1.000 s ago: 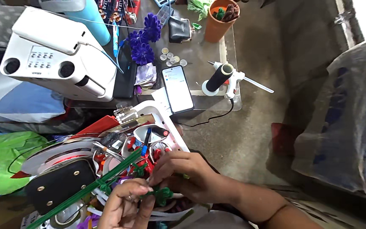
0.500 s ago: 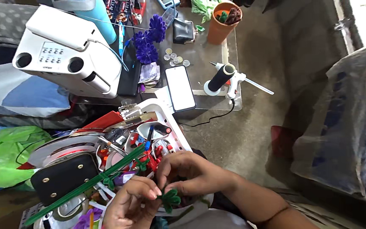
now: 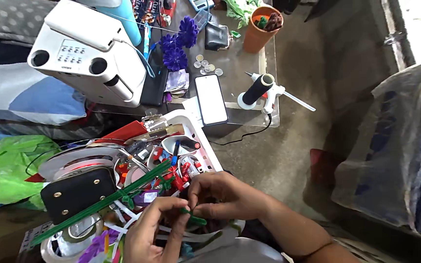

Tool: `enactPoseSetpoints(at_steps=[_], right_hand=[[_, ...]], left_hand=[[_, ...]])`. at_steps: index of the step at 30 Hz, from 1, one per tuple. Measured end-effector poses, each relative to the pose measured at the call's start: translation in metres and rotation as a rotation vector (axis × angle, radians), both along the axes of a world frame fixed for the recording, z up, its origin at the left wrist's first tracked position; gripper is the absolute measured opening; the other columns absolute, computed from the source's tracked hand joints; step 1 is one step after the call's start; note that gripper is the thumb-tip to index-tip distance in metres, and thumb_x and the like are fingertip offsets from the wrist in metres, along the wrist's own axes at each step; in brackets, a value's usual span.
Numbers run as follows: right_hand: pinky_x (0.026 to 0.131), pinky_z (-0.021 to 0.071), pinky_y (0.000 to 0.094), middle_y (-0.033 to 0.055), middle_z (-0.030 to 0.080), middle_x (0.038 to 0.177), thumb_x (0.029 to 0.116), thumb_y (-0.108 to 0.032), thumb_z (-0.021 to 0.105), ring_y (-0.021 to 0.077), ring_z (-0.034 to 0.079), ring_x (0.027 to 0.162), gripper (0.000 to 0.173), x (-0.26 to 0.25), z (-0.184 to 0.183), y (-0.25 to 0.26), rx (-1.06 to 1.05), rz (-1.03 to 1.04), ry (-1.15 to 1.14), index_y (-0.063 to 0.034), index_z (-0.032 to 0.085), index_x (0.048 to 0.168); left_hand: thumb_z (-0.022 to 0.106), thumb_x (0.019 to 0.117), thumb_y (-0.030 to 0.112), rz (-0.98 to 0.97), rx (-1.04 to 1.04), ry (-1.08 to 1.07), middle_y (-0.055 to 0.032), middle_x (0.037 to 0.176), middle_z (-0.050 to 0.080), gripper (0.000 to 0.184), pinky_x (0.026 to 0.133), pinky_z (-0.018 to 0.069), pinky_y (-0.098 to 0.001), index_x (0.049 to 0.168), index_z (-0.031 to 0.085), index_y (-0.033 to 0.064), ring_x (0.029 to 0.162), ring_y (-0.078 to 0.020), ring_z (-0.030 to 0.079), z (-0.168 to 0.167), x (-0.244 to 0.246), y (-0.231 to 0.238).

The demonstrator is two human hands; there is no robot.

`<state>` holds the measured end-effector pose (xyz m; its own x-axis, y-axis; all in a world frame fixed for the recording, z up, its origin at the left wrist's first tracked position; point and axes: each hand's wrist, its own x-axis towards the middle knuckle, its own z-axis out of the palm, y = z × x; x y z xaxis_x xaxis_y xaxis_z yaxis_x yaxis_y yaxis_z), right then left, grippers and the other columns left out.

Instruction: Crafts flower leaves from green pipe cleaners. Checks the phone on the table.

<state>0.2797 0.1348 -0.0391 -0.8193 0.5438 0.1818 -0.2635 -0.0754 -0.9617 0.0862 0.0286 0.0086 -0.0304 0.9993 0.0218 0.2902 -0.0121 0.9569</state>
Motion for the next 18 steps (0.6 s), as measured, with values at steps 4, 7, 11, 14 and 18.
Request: enactPoseSetpoints(at_steps=[4,7,11,14,18], right_hand=[[0.08,0.0563,0.0202,0.0123,0.068,0.097,0.095,-0.007,0.069,0.0097,0.066,0.088,0.012,-0.003,0.008,-0.005,0.347,-0.211,-0.133,0.0038,0.068,0.1],[0.083,0.0573,0.0223,0.0122,0.068,0.098,0.0963,-0.006,0.068,0.0098,0.067,0.09,0.013,-0.003,0.005,-0.004,0.293,-0.203,-0.061,0.006,0.067,0.102],[0.087,0.0601,0.0272,0.0093,0.069,0.11,0.1005,-0.007,0.062,0.0085,0.069,0.097,0.02,-0.005,-0.003,-0.004,0.122,-0.265,0.012,0.0065,0.061,0.115],[0.084,0.0598,0.0236,0.004,0.07,0.11,0.1043,-0.01,0.057,0.0052,0.069,0.094,0.019,-0.006,-0.004,-0.005,0.147,-0.431,-0.031,0.0024,0.061,0.118],[0.087,0.0593,0.0231,-0.004,0.07,0.112,0.1082,-0.024,0.052,0.004,0.068,0.099,0.022,-0.003,-0.001,-0.006,0.186,-0.498,0.033,-0.0096,0.064,0.119]], left_hand=[[0.067,0.0968,0.009,0.049,0.02,0.137,-0.0009,0.107,0.07,0.019,0.081,0.0581,-0.0186,0.115,0.064,0.0031,0.091,-0.0015,0.067,-0.005,0.003,0.0],[0.066,0.0979,0.01,0.081,0.035,0.029,0.0037,0.105,0.069,0.016,0.079,0.0579,-0.0175,0.113,0.064,0.0072,0.089,-0.0005,0.066,-0.006,0.006,0.001],[0.069,0.0954,0.01,0.195,0.06,-0.204,0.0066,0.102,0.071,0.018,0.077,0.0594,-0.019,0.112,0.064,0.0093,0.086,-0.0027,0.068,-0.007,0.013,0.01],[0.069,0.0938,0.007,0.289,0.094,-0.232,0.0039,0.099,0.072,0.017,0.076,0.0599,-0.0192,0.11,0.067,0.0053,0.085,-0.0045,0.069,-0.007,0.013,0.016],[0.07,0.0942,0.009,0.341,0.128,-0.147,0.0021,0.096,0.074,0.015,0.072,0.0617,-0.0202,0.108,0.068,0.0019,0.082,-0.0048,0.071,-0.006,0.012,0.016]])
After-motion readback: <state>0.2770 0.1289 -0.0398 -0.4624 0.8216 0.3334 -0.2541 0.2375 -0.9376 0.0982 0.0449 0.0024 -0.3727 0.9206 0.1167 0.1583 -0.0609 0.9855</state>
